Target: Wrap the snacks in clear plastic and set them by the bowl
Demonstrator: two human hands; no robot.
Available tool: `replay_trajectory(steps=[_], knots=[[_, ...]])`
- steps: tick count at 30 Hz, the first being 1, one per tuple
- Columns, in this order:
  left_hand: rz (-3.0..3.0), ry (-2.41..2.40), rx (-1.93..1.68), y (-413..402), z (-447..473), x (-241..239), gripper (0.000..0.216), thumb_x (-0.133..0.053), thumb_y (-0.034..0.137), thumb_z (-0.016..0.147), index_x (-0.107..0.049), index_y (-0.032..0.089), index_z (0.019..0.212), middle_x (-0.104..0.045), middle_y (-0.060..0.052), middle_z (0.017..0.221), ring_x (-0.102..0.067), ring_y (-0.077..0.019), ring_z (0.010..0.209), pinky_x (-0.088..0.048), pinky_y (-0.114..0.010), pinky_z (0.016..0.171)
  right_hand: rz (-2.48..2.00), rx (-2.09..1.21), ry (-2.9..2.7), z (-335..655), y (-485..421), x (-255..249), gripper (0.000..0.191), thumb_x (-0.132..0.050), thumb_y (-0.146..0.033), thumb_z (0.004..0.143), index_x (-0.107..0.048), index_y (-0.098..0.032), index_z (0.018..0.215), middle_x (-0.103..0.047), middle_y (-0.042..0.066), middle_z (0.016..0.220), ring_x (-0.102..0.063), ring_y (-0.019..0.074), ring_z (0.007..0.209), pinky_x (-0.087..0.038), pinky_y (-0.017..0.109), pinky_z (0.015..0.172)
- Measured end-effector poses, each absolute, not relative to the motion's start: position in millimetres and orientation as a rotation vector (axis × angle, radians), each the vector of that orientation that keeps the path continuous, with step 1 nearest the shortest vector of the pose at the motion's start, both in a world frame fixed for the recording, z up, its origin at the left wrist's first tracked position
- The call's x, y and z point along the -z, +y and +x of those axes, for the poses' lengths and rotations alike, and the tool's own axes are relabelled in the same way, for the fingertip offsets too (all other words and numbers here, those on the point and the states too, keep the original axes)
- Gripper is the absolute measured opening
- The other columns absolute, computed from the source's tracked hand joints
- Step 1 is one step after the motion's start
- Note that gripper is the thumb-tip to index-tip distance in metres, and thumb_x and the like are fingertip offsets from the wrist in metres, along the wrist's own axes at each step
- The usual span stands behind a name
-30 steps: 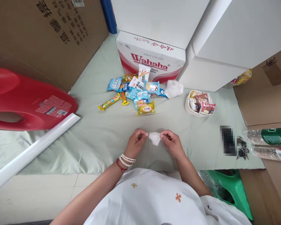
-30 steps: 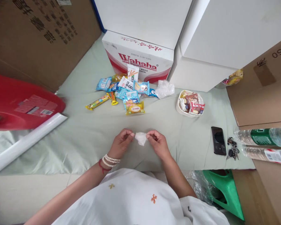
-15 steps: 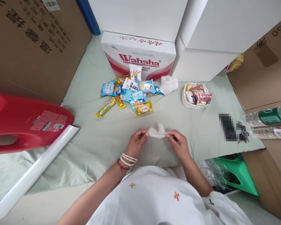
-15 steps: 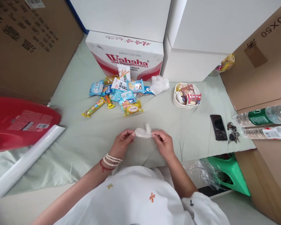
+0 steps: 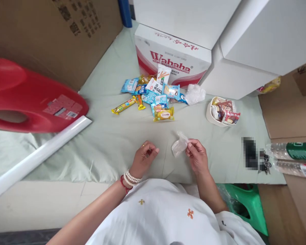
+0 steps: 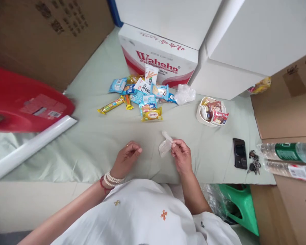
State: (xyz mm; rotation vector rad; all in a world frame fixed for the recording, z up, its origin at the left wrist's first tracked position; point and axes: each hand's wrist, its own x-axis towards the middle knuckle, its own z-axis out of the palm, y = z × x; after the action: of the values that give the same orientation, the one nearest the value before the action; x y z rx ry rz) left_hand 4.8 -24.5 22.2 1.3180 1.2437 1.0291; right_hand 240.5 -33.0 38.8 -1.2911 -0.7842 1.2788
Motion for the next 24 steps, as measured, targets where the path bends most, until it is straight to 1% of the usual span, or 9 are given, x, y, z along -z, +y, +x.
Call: replay_trajectory(steps=[4,7,9,11,13,17,20,22,24], knots=[[1.163,1.183,-1.017,-23,22,-35,0.042,-0.061,0.055,0.093,-0.06,0.019,0.071,-0.052,0.0,0.073,-0.047,-0.0141,0.069,-0.038,-0.028,0.063,-1.268,-1.172,-1.216,248,-22,-43,0.011,-0.071,-0.037,0.092,-0.074,-0.027,0.096,-0.065,0.003,0.099,-0.054,0.0122,0.071,-0.042,0.026,0.06],[1.024,1.059,-0.911,-17,40,-41,0.043,-0.063,0.062,0.089,-0.067,0.019,0.083,-0.054,0.001,0.073,-0.048,-0.0129,0.065,-0.041,-0.027,0.062,-1.239,-0.999,-1.506,244,-20,-52,0.011,-0.067,-0.028,0.096,-0.076,-0.029,0.102,-0.065,0.005,0.106,-0.06,0.015,0.084,-0.046,0.028,0.068],[1.001,1.005,-0.904,-12,51,-42,0.045,-0.071,0.063,0.083,-0.069,0.018,0.087,-0.06,0.0,0.078,-0.053,-0.0142,0.072,-0.045,-0.027,0.069,-1.247,-0.909,-1.635,239,-23,-56,0.015,-0.065,-0.025,0.097,-0.076,-0.029,0.105,-0.066,0.005,0.105,-0.061,0.0157,0.086,-0.047,0.028,0.069],[1.002,0.976,-0.906,-8,57,-39,0.045,-0.077,0.061,0.078,-0.069,0.017,0.084,-0.064,-0.002,0.082,-0.057,-0.0162,0.079,-0.047,-0.029,0.077,-1.27,-0.887,-1.658,234,-28,-58,0.015,-0.063,-0.026,0.098,-0.077,-0.029,0.105,-0.067,0.005,0.102,-0.062,0.0158,0.084,-0.048,0.028,0.067],[0.998,0.954,-0.868,-5,60,-37,0.045,-0.079,0.06,0.076,-0.069,0.017,0.079,-0.065,-0.002,0.081,-0.058,-0.017,0.081,-0.047,-0.031,0.081,-1.302,-0.933,-1.566,231,-35,-56,0.014,-0.064,-0.029,0.098,-0.077,-0.027,0.102,-0.068,0.005,0.097,-0.061,0.0156,0.081,-0.047,0.028,0.067],[1.021,0.908,-0.762,-2,54,-36,0.043,-0.078,0.059,0.078,-0.07,0.017,0.081,-0.067,-0.002,0.082,-0.058,-0.0174,0.081,-0.047,-0.03,0.079,-1.365,-1.094,-1.222,228,-49,-48,0.017,-0.066,-0.04,0.097,-0.076,-0.027,0.099,-0.068,0.003,0.092,-0.059,0.0159,0.078,-0.046,0.028,0.068],[1.078,0.93,-0.73,-1,44,-40,0.042,-0.077,0.059,0.079,-0.071,0.017,0.081,-0.066,-0.002,0.081,-0.056,-0.0168,0.078,-0.047,-0.029,0.075,-1.399,-1.166,-1.031,222,-56,-43,0.024,-0.067,-0.047,0.095,-0.074,-0.028,0.107,-0.064,0.001,0.087,-0.052,0.0142,0.068,-0.041,0.027,0.062],[1.132,0.952,-0.717,0,38,-43,0.042,-0.074,0.059,0.081,-0.07,0.018,0.079,-0.064,-0.002,0.079,-0.055,-0.0164,0.076,-0.046,-0.028,0.072,-1.394,-1.204,-1.073,217,-56,-41,0.026,-0.074,-0.047,0.089,-0.075,-0.029,0.106,-0.062,0.0,0.084,-0.048,0.0132,0.063,-0.038,0.027,0.059],[1.164,0.973,-0.718,0,32,-43,0.042,-0.072,0.06,0.083,-0.068,0.018,0.078,-0.06,-0.001,0.075,-0.052,-0.0153,0.073,-0.044,-0.027,0.069,-1.395,-1.222,-1.173,213,-52,-40,0.021,-0.077,-0.045,0.086,-0.077,-0.027,0.097,-0.059,0.0,0.079,-0.047,0.013,0.062,-0.037,0.027,0.059]])
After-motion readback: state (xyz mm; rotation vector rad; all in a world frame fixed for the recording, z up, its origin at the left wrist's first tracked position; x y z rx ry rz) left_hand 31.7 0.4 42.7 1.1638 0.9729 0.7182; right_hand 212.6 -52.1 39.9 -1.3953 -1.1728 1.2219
